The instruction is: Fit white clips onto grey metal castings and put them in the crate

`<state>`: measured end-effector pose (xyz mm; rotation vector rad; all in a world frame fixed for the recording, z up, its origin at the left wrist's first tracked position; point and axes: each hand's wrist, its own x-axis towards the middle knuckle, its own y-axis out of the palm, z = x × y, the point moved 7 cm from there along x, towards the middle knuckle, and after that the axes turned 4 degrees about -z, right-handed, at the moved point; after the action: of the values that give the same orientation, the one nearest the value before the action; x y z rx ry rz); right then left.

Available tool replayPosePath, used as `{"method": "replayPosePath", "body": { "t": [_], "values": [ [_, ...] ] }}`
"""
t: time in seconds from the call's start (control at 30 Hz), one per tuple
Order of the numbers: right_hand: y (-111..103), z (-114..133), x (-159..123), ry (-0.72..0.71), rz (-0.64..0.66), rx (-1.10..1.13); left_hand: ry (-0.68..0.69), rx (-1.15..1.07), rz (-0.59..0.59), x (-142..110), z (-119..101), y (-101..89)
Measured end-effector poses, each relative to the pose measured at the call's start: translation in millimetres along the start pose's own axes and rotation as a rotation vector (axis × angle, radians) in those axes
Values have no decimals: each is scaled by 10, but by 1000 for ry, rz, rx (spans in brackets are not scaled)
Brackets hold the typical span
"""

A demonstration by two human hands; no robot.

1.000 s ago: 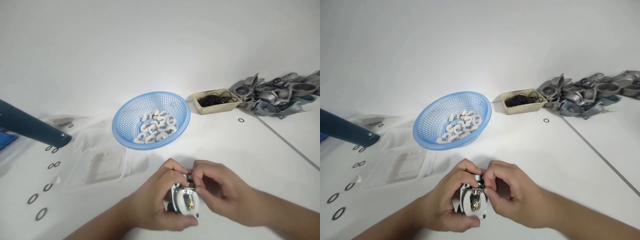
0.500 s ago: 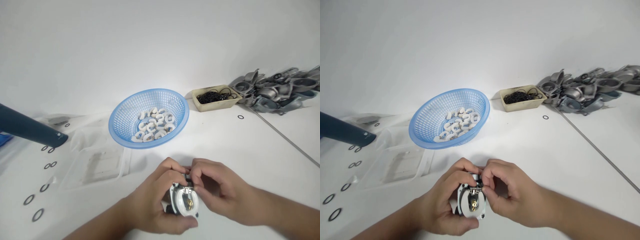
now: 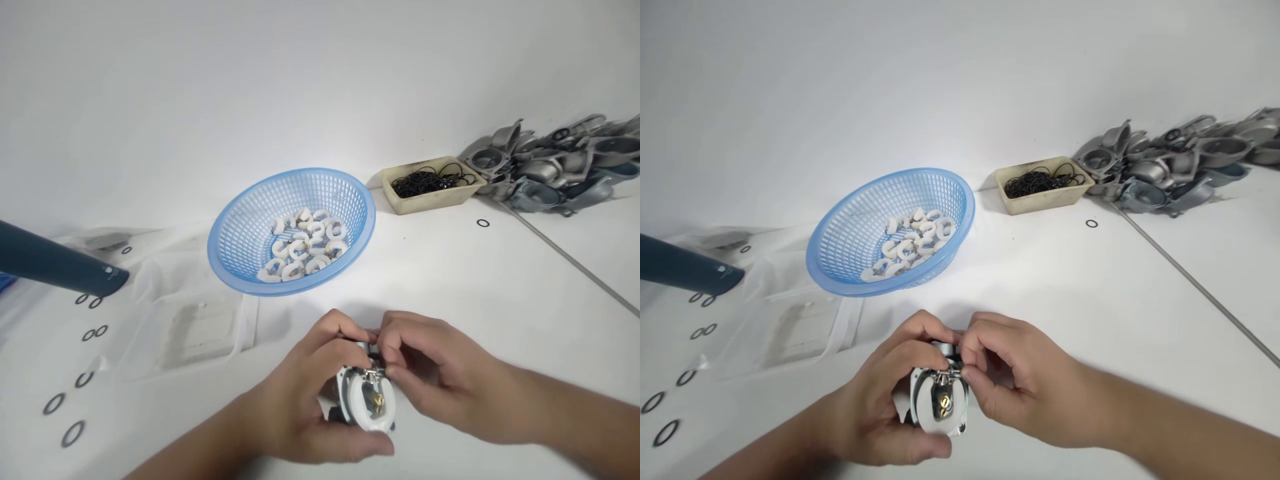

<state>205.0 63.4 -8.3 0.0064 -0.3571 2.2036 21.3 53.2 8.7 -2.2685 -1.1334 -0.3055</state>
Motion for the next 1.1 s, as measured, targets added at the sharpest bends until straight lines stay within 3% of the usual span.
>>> {"method": "replayPosePath", "body": {
  "t": [1.1],
  "values": [
    [-30, 7, 23, 34, 81, 22, -14, -26, 0, -14, 25, -8]
  ]
}}
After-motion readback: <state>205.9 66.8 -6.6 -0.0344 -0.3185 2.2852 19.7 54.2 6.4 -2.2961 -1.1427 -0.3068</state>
